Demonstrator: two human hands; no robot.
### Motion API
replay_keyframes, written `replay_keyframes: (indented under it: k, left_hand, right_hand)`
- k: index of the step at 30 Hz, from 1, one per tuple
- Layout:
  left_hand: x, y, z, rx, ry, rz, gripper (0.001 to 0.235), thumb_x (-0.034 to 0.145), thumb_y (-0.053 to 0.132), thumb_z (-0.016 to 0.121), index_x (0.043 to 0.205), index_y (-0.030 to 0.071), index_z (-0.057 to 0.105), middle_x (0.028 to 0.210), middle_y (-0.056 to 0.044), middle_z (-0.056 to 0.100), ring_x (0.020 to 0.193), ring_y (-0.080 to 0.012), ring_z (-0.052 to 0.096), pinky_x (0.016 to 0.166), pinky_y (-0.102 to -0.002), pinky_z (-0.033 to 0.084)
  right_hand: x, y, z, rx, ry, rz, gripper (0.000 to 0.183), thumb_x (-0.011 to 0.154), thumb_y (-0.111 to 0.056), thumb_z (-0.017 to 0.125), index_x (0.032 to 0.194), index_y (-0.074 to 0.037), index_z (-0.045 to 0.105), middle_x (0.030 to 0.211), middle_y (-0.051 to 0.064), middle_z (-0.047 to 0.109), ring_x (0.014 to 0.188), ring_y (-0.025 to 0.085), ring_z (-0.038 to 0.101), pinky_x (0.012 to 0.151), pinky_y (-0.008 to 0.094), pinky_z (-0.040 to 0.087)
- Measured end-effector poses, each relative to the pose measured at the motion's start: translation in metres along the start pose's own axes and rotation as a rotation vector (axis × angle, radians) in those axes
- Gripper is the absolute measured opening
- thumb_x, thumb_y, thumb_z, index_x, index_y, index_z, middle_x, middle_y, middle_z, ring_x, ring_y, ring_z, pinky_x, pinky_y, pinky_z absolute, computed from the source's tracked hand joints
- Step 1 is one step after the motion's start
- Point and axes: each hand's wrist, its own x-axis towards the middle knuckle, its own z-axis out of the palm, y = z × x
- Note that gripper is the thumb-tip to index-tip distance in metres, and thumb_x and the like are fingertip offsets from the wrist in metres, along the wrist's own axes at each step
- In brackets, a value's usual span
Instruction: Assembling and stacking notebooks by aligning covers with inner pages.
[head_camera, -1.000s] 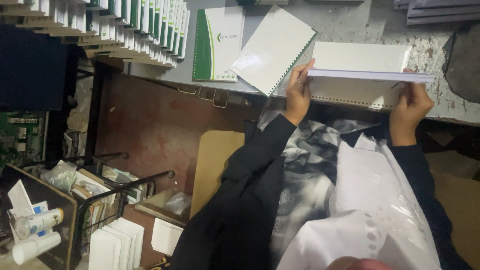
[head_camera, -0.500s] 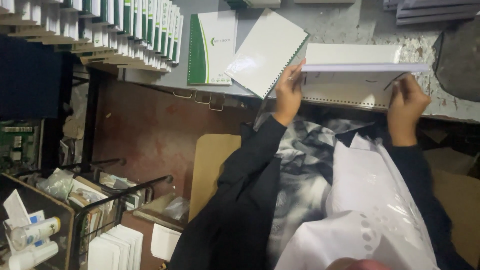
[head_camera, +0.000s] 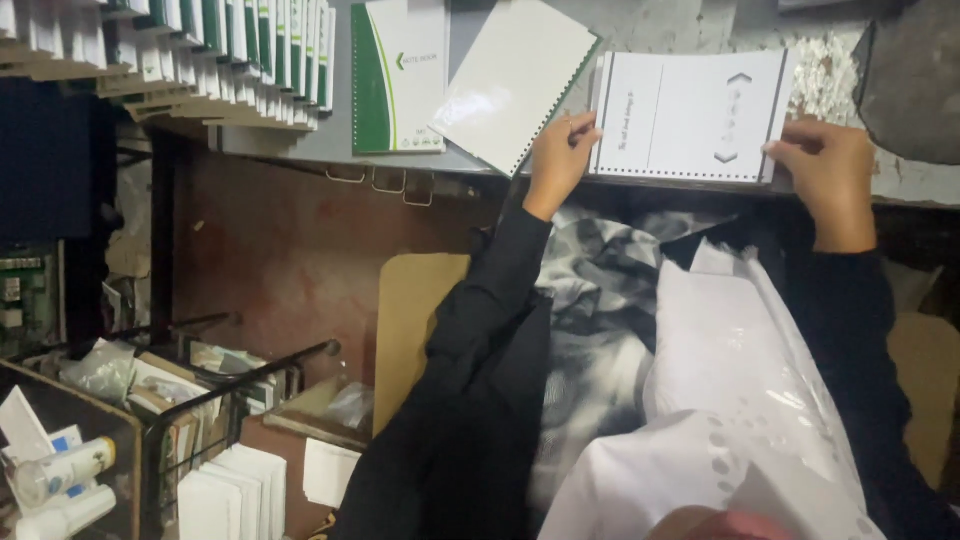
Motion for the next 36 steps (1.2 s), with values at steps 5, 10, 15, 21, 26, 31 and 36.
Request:
replay_keyframes:
  k: [5, 10, 15, 21, 26, 31, 36]
  left_hand:
    - [-0.001, -0.005, 0.002, 0.04, 0.032, 0.103, 0.034, 0.092, 0.026, 0.071, 0.119, 0.008, 0.077, 0.091, -0.004, 0.067, 0.08, -0.02, 0.065, 0.082, -0.034, 0.052]
    - [-0.007, 0.013, -0.008, 0.038, 0.024, 0.03, 0.033, 0.091, 0.028, 0.071, 0.12, 0.014, 0.078, 0.093, 0.002, 0.073, 0.079, -0.0156, 0.067, 0.086, -0.032, 0.053]
    - [-0.015, 0.028, -0.016, -0.063, 0.03, 0.041, 0.041, 0.1, 0.034, 0.06, 0.123, 0.005, 0.074, 0.112, -0.013, 0.075, 0.101, -0.0257, 0.074, 0.092, -0.034, 0.058]
    - [-0.004, -0.017, 0.011, 0.013, 0.157, 0.231, 0.03, 0.101, 0.026, 0.058, 0.114, 0.007, 0.077, 0.109, -0.015, 0.076, 0.117, -0.0359, 0.068, 0.106, -0.04, 0.049]
    - [-0.01, 0.002, -0.002, -0.021, 0.073, 0.136, 0.037, 0.103, 0.028, 0.054, 0.124, 0.005, 0.074, 0.119, -0.018, 0.072, 0.124, -0.0366, 0.065, 0.108, -0.041, 0.049]
    - [-0.013, 0.003, 0.001, -0.007, 0.057, 0.156, 0.038, 0.105, 0.026, 0.053, 0.127, 0.001, 0.071, 0.111, -0.015, 0.068, 0.124, -0.0367, 0.062, 0.103, -0.042, 0.051]
    - [-0.015, 0.006, -0.002, -0.039, 0.038, 0.12, 0.04, 0.105, 0.028, 0.052, 0.129, 0.001, 0.07, 0.126, -0.02, 0.066, 0.138, -0.039, 0.055, 0.112, -0.042, 0.046]
  right_hand:
    - [0.003, 0.002, 0.0, -0.036, 0.021, 0.013, 0.025, 0.095, -0.012, 0.086, 0.116, -0.001, 0.079, 0.113, 0.017, 0.075, 0.106, 0.027, 0.071, 0.095, 0.039, 0.052]
    - [0.003, 0.003, 0.001, -0.047, 0.044, 0.006, 0.033, 0.093, -0.013, 0.091, 0.121, -0.001, 0.079, 0.106, 0.017, 0.076, 0.094, 0.023, 0.072, 0.087, 0.036, 0.057]
    - [-0.005, -0.027, -0.005, -0.003, 0.016, 0.074, 0.028, 0.098, -0.012, 0.082, 0.122, 0.003, 0.076, 0.117, 0.022, 0.073, 0.111, 0.032, 0.069, 0.097, 0.043, 0.053]
    - [0.014, 0.068, 0.017, -0.088, 0.013, -0.034, 0.021, 0.108, -0.022, 0.074, 0.121, -0.007, 0.081, 0.102, 0.009, 0.076, 0.101, 0.016, 0.068, 0.089, 0.031, 0.047]
    - [0.007, 0.048, 0.013, -0.152, 0.049, -0.073, 0.02, 0.111, -0.023, 0.077, 0.12, -0.007, 0.083, 0.106, 0.012, 0.077, 0.105, 0.02, 0.072, 0.09, 0.036, 0.051]
    - [0.0, 0.029, 0.009, -0.044, 0.029, -0.028, 0.021, 0.11, -0.018, 0.074, 0.119, -0.001, 0.081, 0.107, 0.014, 0.076, 0.105, 0.019, 0.071, 0.088, 0.034, 0.052]
    - [-0.002, 0.017, 0.008, -0.037, 0.026, -0.083, 0.021, 0.111, -0.011, 0.076, 0.121, 0.006, 0.078, 0.112, 0.022, 0.075, 0.109, 0.03, 0.071, 0.094, 0.04, 0.053]
